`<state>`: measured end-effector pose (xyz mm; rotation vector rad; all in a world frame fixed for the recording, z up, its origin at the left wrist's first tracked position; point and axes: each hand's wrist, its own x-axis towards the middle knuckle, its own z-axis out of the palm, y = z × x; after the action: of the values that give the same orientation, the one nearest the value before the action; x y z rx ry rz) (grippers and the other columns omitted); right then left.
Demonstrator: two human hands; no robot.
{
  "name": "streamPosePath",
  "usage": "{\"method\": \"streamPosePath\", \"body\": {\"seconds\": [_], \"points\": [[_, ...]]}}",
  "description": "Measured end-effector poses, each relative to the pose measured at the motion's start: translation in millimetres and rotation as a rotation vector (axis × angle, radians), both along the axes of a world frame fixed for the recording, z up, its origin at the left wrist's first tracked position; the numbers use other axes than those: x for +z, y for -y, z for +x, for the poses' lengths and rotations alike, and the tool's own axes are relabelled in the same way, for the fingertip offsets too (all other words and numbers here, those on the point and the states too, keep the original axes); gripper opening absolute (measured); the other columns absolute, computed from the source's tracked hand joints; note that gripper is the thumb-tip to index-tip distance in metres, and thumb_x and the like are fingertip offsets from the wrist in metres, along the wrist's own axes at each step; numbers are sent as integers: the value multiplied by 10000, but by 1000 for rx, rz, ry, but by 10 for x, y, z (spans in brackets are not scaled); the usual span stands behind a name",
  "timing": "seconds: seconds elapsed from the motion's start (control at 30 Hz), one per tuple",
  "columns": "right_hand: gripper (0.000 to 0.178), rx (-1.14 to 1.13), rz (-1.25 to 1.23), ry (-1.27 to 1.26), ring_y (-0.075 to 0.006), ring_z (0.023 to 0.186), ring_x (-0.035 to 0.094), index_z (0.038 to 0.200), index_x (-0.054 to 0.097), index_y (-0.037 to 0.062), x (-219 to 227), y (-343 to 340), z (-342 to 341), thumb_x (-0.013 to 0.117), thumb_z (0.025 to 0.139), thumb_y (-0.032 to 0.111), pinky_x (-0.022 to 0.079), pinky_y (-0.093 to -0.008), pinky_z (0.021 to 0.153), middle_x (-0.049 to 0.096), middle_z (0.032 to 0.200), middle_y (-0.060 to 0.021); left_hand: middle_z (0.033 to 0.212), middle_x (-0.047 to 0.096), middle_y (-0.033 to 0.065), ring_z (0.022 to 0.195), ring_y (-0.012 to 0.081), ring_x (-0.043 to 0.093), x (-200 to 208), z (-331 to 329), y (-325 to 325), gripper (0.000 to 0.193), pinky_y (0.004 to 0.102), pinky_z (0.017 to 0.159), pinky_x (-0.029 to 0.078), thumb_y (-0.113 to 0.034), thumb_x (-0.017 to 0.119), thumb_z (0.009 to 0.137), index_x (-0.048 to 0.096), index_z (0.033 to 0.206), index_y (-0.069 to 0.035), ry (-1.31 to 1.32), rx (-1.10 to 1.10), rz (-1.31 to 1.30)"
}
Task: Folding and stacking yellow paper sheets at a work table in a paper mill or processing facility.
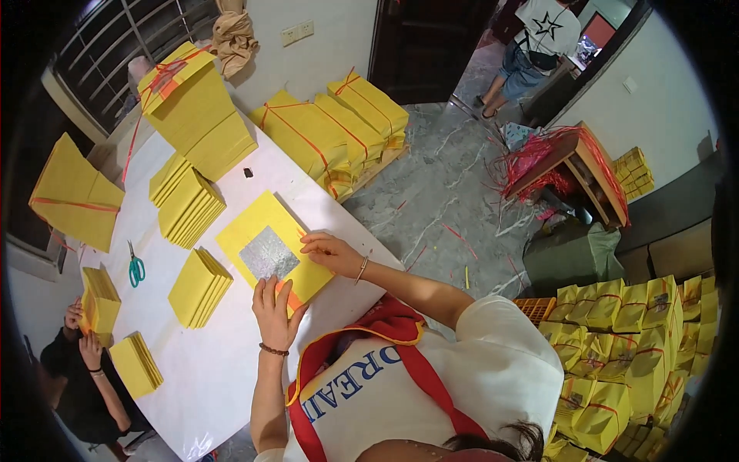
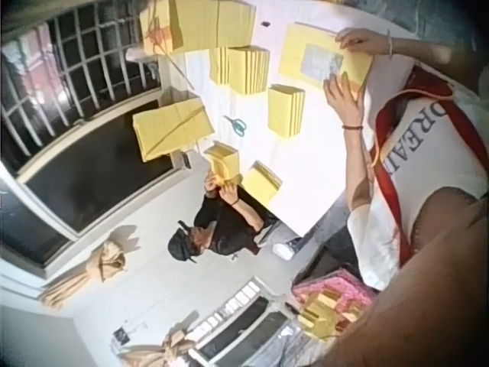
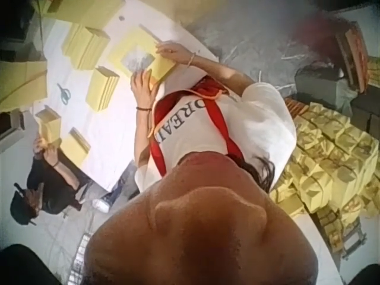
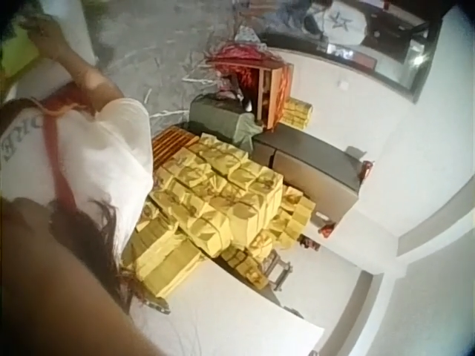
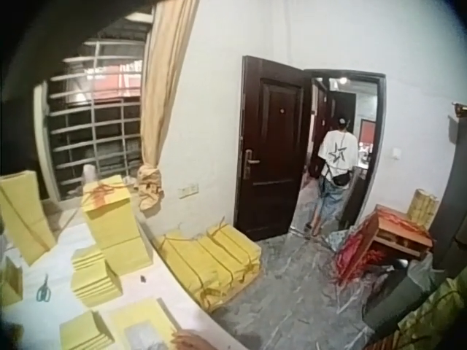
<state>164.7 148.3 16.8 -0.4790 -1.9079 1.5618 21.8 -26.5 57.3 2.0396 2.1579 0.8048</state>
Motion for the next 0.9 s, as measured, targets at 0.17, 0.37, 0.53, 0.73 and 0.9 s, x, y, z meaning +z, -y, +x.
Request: {"method": "streamPosePath", "body": {"seconds": [0.17, 0.37, 0.53, 0.73, 0.9], "points": [[197, -5, 15, 9, -160, 990, 509, 994, 622, 49, -27, -10, 12, 566, 818, 118, 416, -267, 821, 501, 1184, -68, 1290, 387, 156, 1211, 384, 296, 4, 3, -7, 514, 479, 1000, 258, -244, 655, 715, 501, 1174, -75, -3, -1, 2], [196, -2, -95, -17, -184, 1053, 507, 988, 624, 50, 12, -38, 0, 587, 823, 151, 410, -281, 860, 535, 1156, -82, 1288, 391, 155, 1214, 380, 296, 12, -12, -16, 520, 480, 996, 259, -256, 655, 713, 502, 1174, -72, 0, -9, -11], [183, 2, -118, -16, -185, 1078, 507, 977, 623, 44, 29, -78, -20, 592, 829, 146, 395, -294, 913, 569, 1102, -84, 1279, 401, 147, 1208, 372, 308, 35, 13, -5, 521, 477, 979, 261, -292, 662, 716, 508, 1169, -84, -46, 12, -4], [171, 44, -86, 25, -164, 1122, 469, 998, 617, 42, 33, -120, 11, 544, 870, 130, 387, -279, 921, 546, 1122, -64, 1277, 404, 141, 1206, 366, 313, 20, 4, -20, 510, 476, 968, 259, -313, 657, 731, 509, 1162, -85, -47, -4, -8], [165, 40, -72, 24, -163, 1110, 474, 985, 621, 36, 34, -107, -3, 540, 870, 121, 378, -273, 931, 548, 1122, -65, 1277, 403, 148, 1205, 375, 313, 3, 3, -13, 509, 475, 966, 262, -323, 652, 736, 509, 1160, -80, -60, 6, 9]]}}
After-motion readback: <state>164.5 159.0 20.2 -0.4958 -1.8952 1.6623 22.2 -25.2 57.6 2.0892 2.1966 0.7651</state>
